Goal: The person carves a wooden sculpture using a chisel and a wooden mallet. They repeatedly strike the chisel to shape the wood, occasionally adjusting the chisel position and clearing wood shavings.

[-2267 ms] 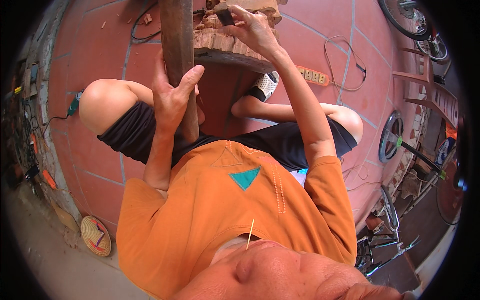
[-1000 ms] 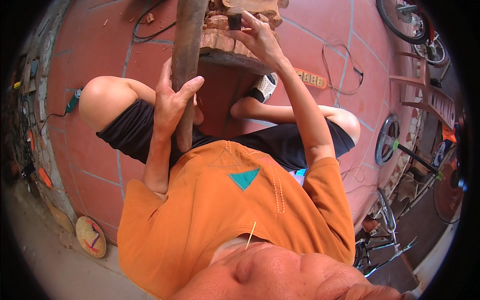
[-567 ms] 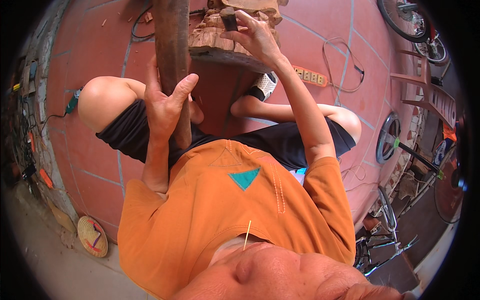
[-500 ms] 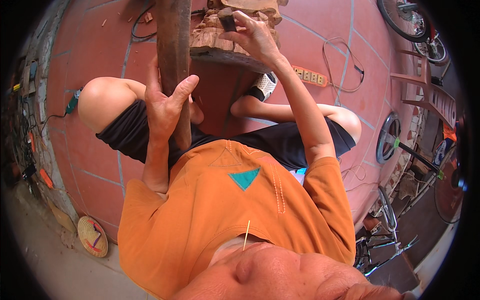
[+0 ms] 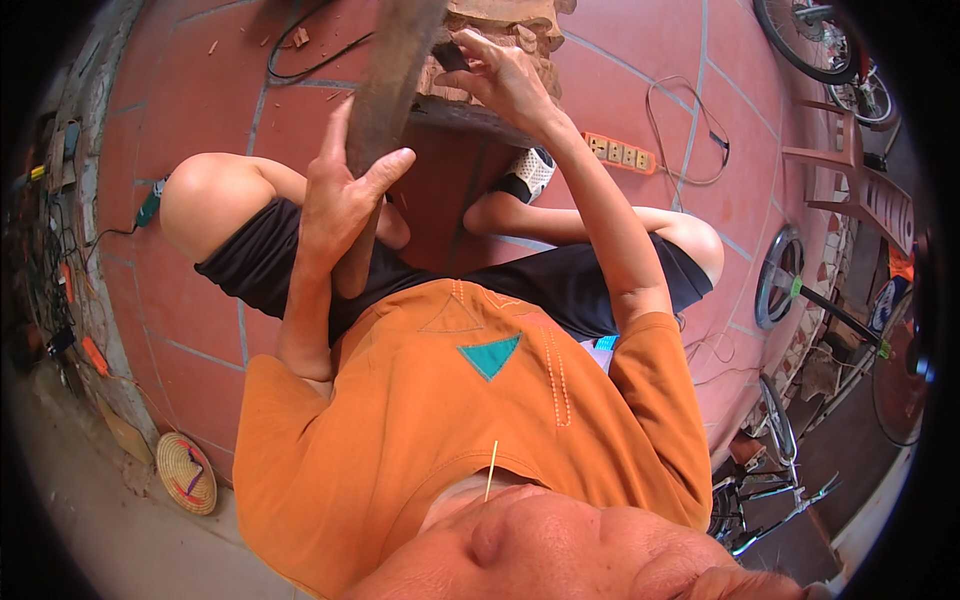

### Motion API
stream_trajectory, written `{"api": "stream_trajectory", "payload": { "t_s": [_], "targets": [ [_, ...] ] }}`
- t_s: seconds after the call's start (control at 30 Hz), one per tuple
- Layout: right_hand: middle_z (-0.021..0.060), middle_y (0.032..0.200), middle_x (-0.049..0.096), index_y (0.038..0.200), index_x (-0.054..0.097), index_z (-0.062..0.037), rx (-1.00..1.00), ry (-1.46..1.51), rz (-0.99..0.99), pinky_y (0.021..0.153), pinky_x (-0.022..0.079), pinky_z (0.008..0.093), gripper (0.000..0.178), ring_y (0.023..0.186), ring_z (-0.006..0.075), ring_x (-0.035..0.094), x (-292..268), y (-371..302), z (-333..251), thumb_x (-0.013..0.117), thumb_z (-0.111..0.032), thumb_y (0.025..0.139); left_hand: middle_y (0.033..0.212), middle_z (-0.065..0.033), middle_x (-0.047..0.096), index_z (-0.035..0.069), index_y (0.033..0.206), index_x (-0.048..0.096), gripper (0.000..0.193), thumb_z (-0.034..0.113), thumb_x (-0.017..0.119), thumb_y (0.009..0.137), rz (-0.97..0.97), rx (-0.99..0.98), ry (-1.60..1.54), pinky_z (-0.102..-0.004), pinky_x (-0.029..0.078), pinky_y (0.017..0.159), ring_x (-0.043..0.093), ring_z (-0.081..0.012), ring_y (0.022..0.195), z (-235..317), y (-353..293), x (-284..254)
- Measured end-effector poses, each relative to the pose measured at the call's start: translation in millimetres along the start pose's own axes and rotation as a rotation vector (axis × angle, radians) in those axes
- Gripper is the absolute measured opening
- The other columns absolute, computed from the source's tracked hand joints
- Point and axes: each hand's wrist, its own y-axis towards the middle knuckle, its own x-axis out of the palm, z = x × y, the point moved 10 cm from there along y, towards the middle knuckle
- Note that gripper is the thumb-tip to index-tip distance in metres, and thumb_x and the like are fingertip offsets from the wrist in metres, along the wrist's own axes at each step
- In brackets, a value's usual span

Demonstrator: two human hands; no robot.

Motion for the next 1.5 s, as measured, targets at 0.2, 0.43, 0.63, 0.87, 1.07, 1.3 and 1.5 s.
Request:
{"api": "stream_trajectory", "payload": {
  "t_s": [0.2,0.43,0.63,0.87,1.07,1.3,1.5],
  "targets": [
    [0.0184,0.1,0.075,0.132,0.065,-0.0151,0.013,-0.038,-0.022,0.079,0.056,0.0439,0.056,0.087,0.0342,0.072,1,2,-9,0.083,-0.036,0.083,0.101,-0.0078,0.07,0.0,0.139,0.046,0.055,0.017,0.074,0.095,0.212,0.031,-0.148,-0.0305,0.055,0.067,0.067,-0.0173,0.076,13,-9,-12],
    [0.0165,0.103,0.074,0.13,0.063,-0.0115,0.019,0.064,-0.03,0.079,0.057,0.0399,0.05,0.092,0.0296,0.074,-4,-1,-4,0.081,-0.029,0.087,0.087,-0.0043,0.065,-0.001,0.134,0.052,0.052,0.017,0.076,0.092,-0.141,-0.19,-0.188,-0.0257,0.051,0.057,0.06,-0.0087,0.065,-21,-4,21],
    [0.0115,0.1,0.075,0.121,0.06,-0.0075,0.13,0.234,0.102,0.075,0.057,0.0378,0.038,0.093,0.0236,0.076,-31,-15,29,0.079,-0.023,0.091,0.086,-0.0026,0.063,-0.001,0.134,0.051,0.052,0.017,0.077,0.092,-0.043,-0.161,-0.208,-0.0225,0.049,0.054,0.058,-0.0064,0.062,-28,-3,10],
    [0.0086,0.1,0.075,0.122,0.06,-0.0062,0.041,0.413,0.12,0.072,0.057,0.0341,0.036,0.092,0.0177,0.075,-18,-16,12,0.078,-0.015,0.092,0.076,-0.0018,0.062,-0.002,0.117,0.06,0.036,0.015,0.077,0.09,-0.047,-0.216,-0.303,-0.0225,0.049,0.054,0.059,-0.007,0.059,-28,1,9],
    [0.004,0.109,0.074,0.128,0.062,-0.0061,0.094,0.259,0.012,0.081,0.058,0.0295,0.037,0.098,0.0121,0.071,-6,-14,13,0.076,-0.012,0.094,0.082,-0.0044,0.063,-0.002,0.119,0.06,0.036,0.017,0.073,0.092,-0.023,-0.215,-0.289,-0.022,0.048,0.057,0.061,-0.0091,0.063,-26,-1,5],
    [0.0043,0.11,0.075,0.126,0.061,-0.007,0.125,0.22,-0.001,0.078,0.057,0.0293,0.036,0.097,0.0127,0.072,-2,-13,17,0.076,-0.015,0.094,0.082,-0.004,0.064,0.0,0.111,0.059,0.031,0.018,0.076,0.092,0.107,-0.056,-0.325,-0.024,0.051,0.057,0.062,-0.0099,0.063,-7,-2,6],
    [0.0138,0.101,0.075,0.128,0.061,-0.0076,-0.027,0.1,0.039,0.075,0.058,0.0376,0.046,0.09,0.027,0.075,-4,-10,2,0.08,-0.022,0.089,0.079,-0.0034,0.064,-0.002,0.121,0.056,0.04,0.02,0.076,0.093,-0.08,-0.193,-0.129,-0.0253,0.05,0.053,0.061,-0.0094,0.06,-18,2,23]
  ]
}}
